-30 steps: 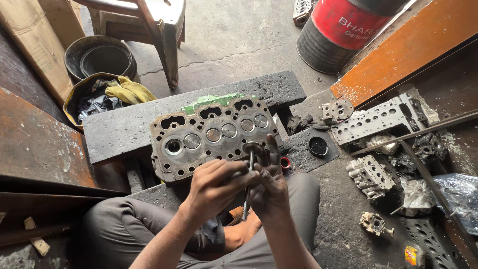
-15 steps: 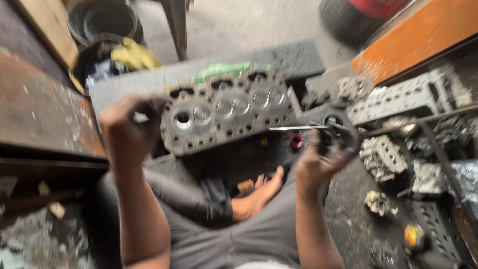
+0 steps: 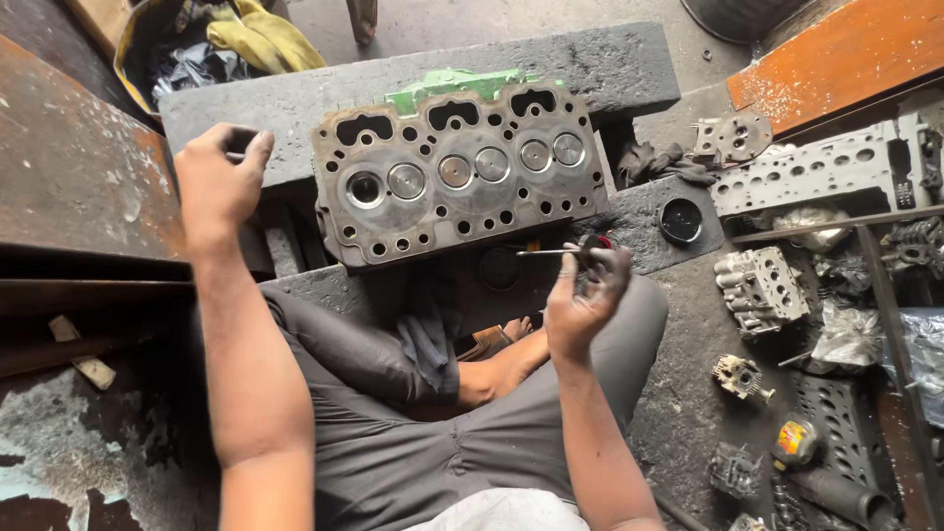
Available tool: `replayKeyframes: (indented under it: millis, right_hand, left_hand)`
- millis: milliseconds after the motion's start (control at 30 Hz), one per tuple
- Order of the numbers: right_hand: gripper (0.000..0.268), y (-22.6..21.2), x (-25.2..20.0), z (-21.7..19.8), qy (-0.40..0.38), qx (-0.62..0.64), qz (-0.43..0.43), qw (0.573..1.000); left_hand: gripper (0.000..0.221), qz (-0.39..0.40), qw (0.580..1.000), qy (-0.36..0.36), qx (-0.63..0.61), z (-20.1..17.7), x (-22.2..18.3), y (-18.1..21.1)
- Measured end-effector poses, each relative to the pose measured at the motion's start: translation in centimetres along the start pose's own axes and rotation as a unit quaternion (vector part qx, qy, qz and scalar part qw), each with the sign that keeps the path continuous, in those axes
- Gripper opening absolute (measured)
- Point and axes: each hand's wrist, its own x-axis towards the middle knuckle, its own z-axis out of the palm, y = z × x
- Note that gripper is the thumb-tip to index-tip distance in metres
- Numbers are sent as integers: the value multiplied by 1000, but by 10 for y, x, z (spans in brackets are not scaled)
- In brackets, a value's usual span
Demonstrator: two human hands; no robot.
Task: The person wipes and cleans an engine cylinder head by hand with a cloth, applies a substance to a valve, and inserts the valve into the cylinder head.
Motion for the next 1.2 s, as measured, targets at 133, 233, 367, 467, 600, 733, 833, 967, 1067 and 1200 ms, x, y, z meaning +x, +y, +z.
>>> replayKeyframes:
  millis: [133, 233, 367, 467, 600, 733, 833, 967, 1067, 1200]
  right_hand:
    - [80, -39, 15, 8, 19, 44, -23, 999]
    - [74, -69, 23, 40, -6, 147, -11, 989]
    - [50, -85, 32, 95, -93, 97, -45, 990]
    - [67, -81, 29, 144, -64, 73, -102, 990]
    - [72, -60, 18, 182, -100, 59, -113, 987]
    - [73, -40, 6, 198, -138, 45, -107, 984]
    - [70, -33, 6, 205, -147, 25, -134, 980]
    - [75, -40, 10, 203, -204, 16, -164, 965]
    - [92, -55, 15, 191, -228, 4, -279, 933]
    - [98, -73, 16, 177, -251, -51, -230, 939]
  left_hand:
    - [29, -33, 999, 2, 29, 31, 17, -33]
    - [33, -85, 996, -1, 13, 46, 22, -47]
    - [35, -115, 993, -16, -1, 52, 19, -50]
    - [36, -121, 992, -21, -12, 47, 20, -47]
    - [36, -146, 988, -39, -38, 41, 25, -38]
    - [36, -195, 976, -70, -60, 36, 29, -28]
    - [37, -183, 979, -68, -66, 32, 32, -23]
    - [38, -186, 977, -61, -85, 31, 31, -24]
    - [38, -169, 980, -55, -85, 30, 32, -25]
    - [37, -158, 983, -47, -84, 30, 32, -27]
